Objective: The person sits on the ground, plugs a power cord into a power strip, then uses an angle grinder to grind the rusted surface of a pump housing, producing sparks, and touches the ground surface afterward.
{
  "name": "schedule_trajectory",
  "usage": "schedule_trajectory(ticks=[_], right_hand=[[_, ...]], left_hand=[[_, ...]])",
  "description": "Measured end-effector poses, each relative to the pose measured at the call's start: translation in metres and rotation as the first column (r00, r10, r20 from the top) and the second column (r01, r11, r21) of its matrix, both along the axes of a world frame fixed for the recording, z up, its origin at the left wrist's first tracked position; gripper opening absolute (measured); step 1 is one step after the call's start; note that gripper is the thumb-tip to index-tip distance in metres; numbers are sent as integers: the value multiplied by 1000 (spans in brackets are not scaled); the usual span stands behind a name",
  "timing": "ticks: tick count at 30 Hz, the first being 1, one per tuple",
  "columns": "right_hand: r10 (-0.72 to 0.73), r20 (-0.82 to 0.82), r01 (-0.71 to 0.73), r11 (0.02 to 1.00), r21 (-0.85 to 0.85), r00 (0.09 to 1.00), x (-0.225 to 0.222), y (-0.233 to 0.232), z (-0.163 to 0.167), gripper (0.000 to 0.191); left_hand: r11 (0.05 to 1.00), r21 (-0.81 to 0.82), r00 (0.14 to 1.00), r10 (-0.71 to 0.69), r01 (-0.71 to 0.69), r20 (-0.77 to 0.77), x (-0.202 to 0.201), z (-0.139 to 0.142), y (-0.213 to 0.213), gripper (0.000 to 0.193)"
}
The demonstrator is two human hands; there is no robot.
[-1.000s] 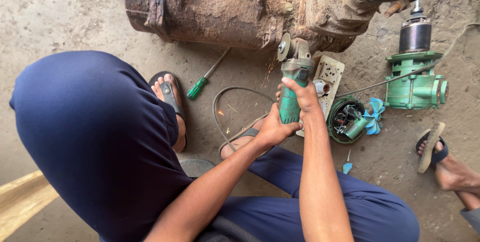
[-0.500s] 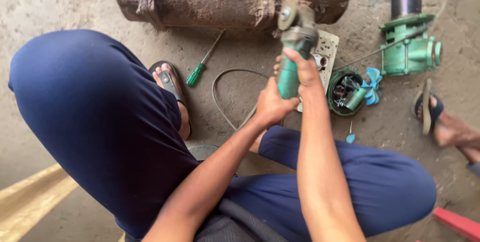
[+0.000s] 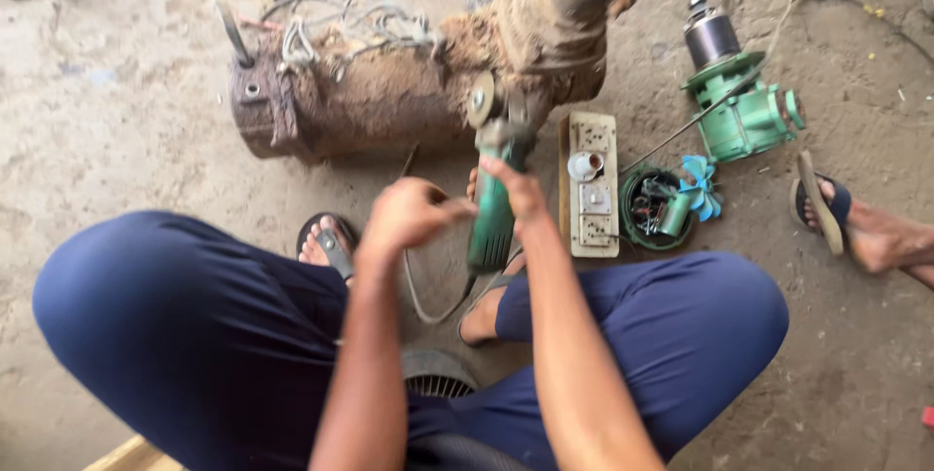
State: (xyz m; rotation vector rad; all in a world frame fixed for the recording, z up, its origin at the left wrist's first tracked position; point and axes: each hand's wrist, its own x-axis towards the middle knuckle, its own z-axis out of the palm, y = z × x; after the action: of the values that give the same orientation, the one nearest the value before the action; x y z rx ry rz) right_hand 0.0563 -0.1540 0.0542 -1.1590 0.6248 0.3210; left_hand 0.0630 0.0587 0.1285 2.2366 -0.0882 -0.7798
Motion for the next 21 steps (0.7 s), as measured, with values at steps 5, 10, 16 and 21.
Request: schedule_trajectory(ticks=[5, 10, 16, 21], right_hand=[[-148, 114, 130, 981, 147, 982, -50, -11, -36, 43], [-181, -39, 185, 965, 188, 983, -72, -43, -78, 56], [-223, 3, 219, 961, 167, 975, -75, -68, -83, 49], [-220, -57, 226, 965, 130, 974, -80, -67, -74, 52]], left_hand=[[879, -346, 797, 454, -328, 398, 92, 50, 25, 52], [449, -665, 311, 894, -597, 324, 175, 2, 52, 41], [-254, -225, -266, 964, -941, 24, 140, -125, 148, 63], [-372, -431, -258, 918, -822, -301, 146, -191, 144, 78]])
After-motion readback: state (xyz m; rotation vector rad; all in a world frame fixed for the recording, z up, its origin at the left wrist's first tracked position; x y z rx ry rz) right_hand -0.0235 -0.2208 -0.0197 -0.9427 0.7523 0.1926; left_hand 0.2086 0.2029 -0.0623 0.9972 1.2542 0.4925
